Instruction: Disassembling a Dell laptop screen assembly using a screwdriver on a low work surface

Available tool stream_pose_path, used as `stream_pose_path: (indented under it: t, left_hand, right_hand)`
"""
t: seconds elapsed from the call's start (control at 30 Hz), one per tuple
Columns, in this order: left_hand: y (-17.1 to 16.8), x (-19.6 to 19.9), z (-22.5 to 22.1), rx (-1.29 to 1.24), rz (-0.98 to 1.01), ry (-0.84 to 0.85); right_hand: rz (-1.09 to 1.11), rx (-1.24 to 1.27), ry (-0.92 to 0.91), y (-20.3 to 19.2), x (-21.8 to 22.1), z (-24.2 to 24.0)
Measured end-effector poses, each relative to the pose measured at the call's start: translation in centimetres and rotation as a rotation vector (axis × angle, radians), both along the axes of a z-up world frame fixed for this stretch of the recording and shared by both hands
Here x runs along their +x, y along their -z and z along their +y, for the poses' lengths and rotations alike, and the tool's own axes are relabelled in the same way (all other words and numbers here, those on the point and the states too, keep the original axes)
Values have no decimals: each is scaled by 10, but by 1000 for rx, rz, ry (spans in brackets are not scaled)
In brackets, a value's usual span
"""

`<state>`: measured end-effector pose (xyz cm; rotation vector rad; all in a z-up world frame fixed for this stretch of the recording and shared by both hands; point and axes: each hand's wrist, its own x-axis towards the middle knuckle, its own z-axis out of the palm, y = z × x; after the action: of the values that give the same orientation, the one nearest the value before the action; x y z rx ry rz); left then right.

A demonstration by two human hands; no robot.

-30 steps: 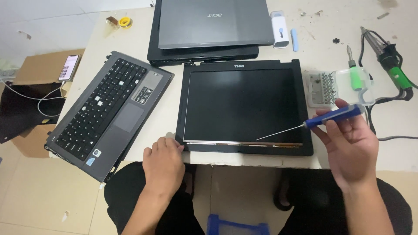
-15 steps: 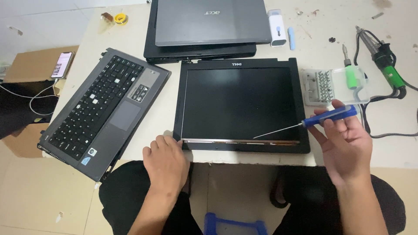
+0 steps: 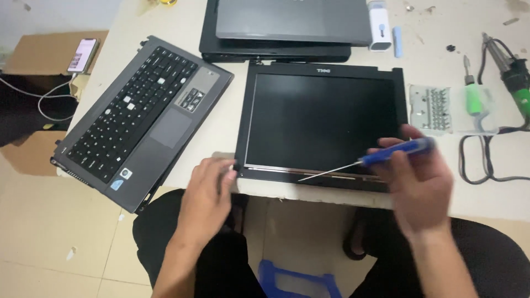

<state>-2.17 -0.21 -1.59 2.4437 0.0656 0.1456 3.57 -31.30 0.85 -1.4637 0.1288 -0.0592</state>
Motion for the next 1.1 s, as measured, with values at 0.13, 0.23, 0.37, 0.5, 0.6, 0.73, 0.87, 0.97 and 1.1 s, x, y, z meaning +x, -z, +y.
stream_pose_path:
  t: [0.13,0.23,0.37,0.5,0.6,0.73,0.87,0.97,1.1]
  left_hand:
    - [-3,-5,-5,52,-84,119]
    - [3,-3,-4,132,-149,91]
    - [9,-2,-1,84,-221,35]
    - [17,-2,0,57,-275,-10]
    - [18,-3,0,24,-287,-42]
    - [17,-2,-1,-15,-298,-38]
    - [18,-2,-3,14,-280,-92]
    - [20,-2,-3,18,-293,-98]
    - [19,-2,-2,11,-281,-86]
  right_hand:
    - [-96,-99,-91,-18,-6,64]
    - [-186,-149,-149,-24,-4,94]
    - [-286,-342,-180,-30,-1,111]
    - [-320,-390,-213,-30,0,113]
    - [-313,-377,-205,-29,0,114]
    - [-341,-418,-206,-30,0,113]
    - [-306,-391,-208,-29,1,113]
    - [-318,-402,-223,-27,1,112]
    - [-286,-387,-228,-27,0,113]
